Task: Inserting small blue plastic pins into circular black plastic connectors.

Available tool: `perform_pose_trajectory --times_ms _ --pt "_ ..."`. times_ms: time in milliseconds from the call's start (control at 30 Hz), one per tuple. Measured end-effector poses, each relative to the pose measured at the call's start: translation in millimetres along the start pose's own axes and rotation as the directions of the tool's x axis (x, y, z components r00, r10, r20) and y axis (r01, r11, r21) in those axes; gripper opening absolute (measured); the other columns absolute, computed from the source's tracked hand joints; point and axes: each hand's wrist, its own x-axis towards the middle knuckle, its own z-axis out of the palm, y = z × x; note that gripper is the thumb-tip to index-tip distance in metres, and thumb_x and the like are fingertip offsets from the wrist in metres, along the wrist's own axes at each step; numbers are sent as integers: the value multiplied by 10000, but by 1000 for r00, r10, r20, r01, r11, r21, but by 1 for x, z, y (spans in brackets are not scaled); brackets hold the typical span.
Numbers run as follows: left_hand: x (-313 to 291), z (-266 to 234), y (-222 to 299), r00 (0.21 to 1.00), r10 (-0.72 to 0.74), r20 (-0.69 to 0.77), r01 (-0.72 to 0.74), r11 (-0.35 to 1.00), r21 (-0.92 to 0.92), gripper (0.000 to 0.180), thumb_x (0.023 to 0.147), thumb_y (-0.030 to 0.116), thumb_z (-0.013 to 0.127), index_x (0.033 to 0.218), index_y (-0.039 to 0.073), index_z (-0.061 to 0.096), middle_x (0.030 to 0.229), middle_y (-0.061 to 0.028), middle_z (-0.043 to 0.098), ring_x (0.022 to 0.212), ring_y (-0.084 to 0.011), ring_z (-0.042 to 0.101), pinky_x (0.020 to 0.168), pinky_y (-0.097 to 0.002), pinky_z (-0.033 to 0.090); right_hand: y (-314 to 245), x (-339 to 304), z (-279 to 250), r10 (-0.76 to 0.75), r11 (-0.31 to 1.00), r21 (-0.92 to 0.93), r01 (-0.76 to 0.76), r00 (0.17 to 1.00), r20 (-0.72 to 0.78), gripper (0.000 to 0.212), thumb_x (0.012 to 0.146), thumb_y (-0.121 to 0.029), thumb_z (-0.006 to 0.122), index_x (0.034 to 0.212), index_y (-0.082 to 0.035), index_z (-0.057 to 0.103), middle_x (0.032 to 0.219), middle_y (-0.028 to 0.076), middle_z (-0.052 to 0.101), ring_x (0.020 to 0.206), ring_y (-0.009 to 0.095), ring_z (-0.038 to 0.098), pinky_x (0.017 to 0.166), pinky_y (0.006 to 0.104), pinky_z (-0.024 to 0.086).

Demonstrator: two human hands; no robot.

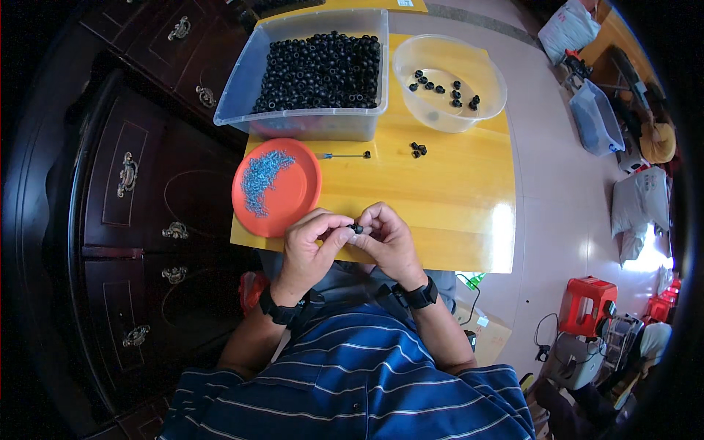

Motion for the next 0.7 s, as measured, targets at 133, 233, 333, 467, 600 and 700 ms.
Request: perform_pose_trajectory --times_ms 133,233,333,467,600,700 --pt "1 0 1 1000 15 -1 -15 1000 24 120 884 -36 689 1002 -21 705 891 -80 689 809 -146 678 735 -260 532 2 -2 0 -17 1000 -27 16 1000 -12 251 891 24 740 1023 -62 545 809 -80 508 735 7 465 660 173 408" --pt "2 1 3 999 38 -17 -37 998 52 114 878 -36 692 990 -21 704 880 -88 690 801 -158 680 727 -269 531 -3 -4 1 23 997 -74 -25 999 -30 248 896 22 735 1051 -59 557 808 -79 525 736 5 471 659 167 404" --pt "2 1 1 998 58 -32 -56 995 81 112 870 -36 696 980 -20 704 871 -91 689 792 -168 681 719 -279 529 -9 -6 1 66 997 40 -67 998 3 247 912 22 714 1088 -52 557 847 -61 576 770 11 524 690 173 439" --pt "3 3 -1 997 65 -40 -61 994 91 114 864 -38 699 978 -22 702 871 -90 690 785 -171 678 709 -284 528 -13 -4 2 139 976 165 -141 990 22 233 938 14 683 1113 -38 539 886 -26 625 823 38 596 743 197 493" --pt "4 4 -2 998 50 -26 -47 996 82 114 865 -37 698 978 -22 700 871 -87 689 779 -170 676 703 -284 529 2 -1 -2 34 996 82 -35 999 11 203 948 0 676 1087 -31 531 868 -9 629 809 42 600 722 203 495" --pt "4 5 -2 1000 27 -14 -25 996 80 116 864 -38 697 978 -18 699 867 -89 684 770 -168 673 695 -284 529 3 -1 -4 34 996 -82 -35 999 -5 207 941 -42 701 1055 -42 529 814 -21 590 747 31 557 652 201 459"
